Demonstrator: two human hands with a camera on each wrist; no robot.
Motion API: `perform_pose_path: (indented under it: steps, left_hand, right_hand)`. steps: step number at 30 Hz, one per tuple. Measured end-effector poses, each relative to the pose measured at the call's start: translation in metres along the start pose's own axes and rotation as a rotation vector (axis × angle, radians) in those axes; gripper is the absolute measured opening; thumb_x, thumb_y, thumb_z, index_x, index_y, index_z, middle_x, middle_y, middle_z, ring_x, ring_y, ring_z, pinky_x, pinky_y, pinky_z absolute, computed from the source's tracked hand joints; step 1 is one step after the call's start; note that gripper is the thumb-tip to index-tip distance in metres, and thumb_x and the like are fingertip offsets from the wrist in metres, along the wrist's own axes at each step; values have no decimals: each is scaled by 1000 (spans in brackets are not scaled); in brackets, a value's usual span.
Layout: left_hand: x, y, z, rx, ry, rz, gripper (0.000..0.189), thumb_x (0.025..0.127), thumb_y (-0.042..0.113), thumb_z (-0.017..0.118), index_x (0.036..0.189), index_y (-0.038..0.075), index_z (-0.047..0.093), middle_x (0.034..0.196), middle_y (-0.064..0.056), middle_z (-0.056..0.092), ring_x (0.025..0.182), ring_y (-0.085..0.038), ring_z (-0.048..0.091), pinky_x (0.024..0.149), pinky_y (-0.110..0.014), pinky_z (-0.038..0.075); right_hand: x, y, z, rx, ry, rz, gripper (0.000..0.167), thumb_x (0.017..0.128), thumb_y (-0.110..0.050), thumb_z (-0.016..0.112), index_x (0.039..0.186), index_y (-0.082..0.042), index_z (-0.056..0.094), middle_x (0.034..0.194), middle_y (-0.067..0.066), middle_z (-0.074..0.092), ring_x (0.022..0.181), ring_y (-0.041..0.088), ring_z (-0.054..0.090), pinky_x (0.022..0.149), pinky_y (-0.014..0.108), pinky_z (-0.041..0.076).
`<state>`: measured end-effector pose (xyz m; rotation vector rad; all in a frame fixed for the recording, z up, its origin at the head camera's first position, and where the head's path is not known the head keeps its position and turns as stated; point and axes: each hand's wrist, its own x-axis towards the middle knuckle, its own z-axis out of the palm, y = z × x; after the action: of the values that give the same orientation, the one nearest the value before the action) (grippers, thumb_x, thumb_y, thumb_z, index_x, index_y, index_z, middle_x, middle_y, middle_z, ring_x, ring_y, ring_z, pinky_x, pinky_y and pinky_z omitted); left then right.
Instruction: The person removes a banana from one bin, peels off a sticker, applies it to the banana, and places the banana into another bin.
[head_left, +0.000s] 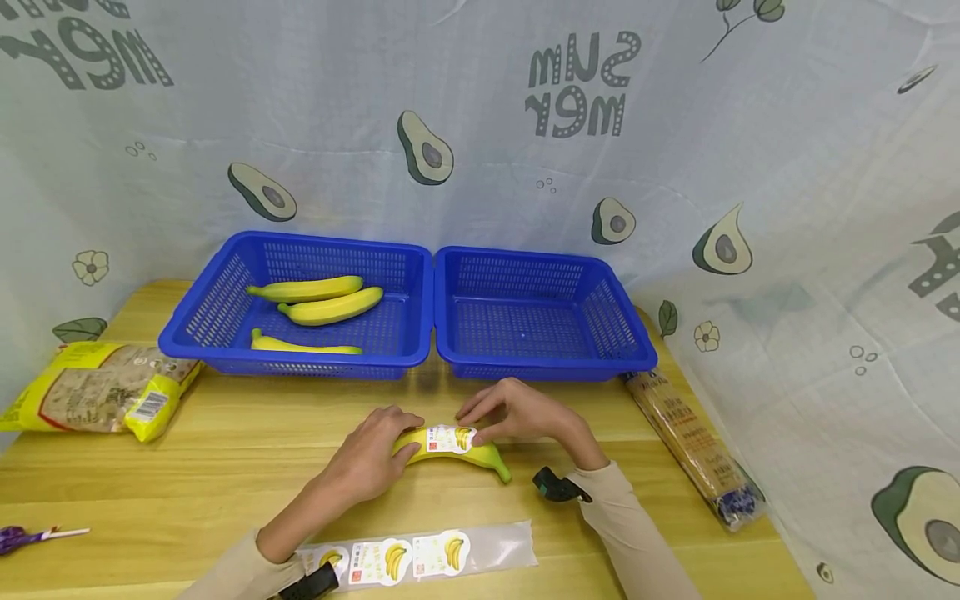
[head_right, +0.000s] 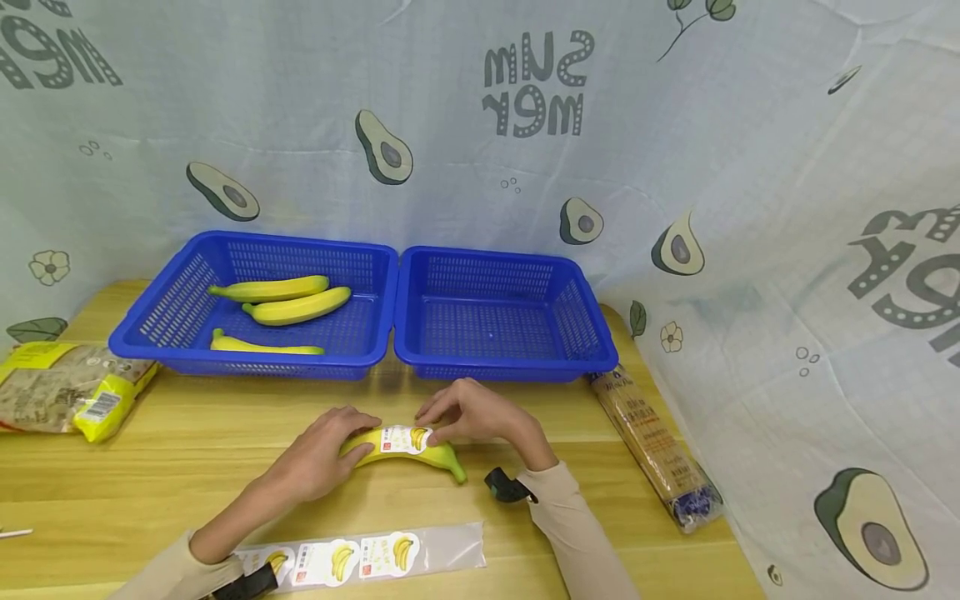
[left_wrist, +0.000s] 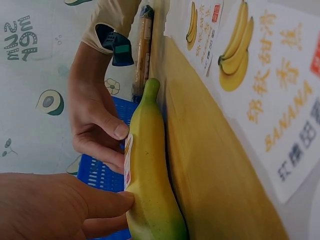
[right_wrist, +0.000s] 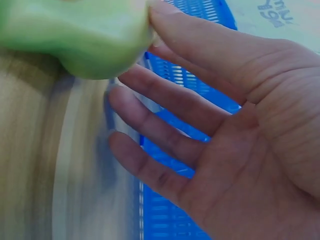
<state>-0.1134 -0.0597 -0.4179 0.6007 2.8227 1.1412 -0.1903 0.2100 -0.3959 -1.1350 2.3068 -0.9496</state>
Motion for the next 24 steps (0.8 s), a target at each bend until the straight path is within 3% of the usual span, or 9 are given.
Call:
perform_pose_path:
  steps: [5, 10, 18, 24]
  left_hand:
    - [0, 0, -1, -10, -5, -6, 28, 93, 0, 82, 121, 2, 78, 107, -7, 74, 106, -29, 68, 95, -52, 58]
    - [1, -2, -4, -71, 0, 28, 29, 93, -3, 82, 121, 2, 76, 113, -8, 75, 106, -27, 69, 96, -50, 57]
    - [1, 0, -9, -106, 16, 160, 31, 95, 1, 81, 125, 4, 75, 120, -8, 77, 109, -27, 71, 101, -53, 56]
    - [1, 5, -11, -152, 51, 153, 31, 94, -1, 81, 124, 5, 76, 120, -5, 78, 115, -28, 69, 105, -54, 54]
  right_hand:
    - [-1, 1, -2, 36, -19, -46, 30, 94, -8, 84, 122, 3, 79, 122, 16, 78, 111, 26, 76, 95, 46, 63]
    - [2, 2, 0, 64, -10, -53, 28, 102, -11, 76, 126, 4, 76, 121, 16, 79, 104, 21, 77, 89, 39, 65]
    - [6, -1, 8, 152, -23, -78, 39, 104, -6, 72, 139, 8, 66, 121, 19, 77, 104, 23, 76, 89, 37, 65]
    - [7, -6, 8, 182, -25, -48, 40, 99, -4, 78, 136, 8, 68, 111, 16, 79, 99, 14, 76, 83, 35, 66]
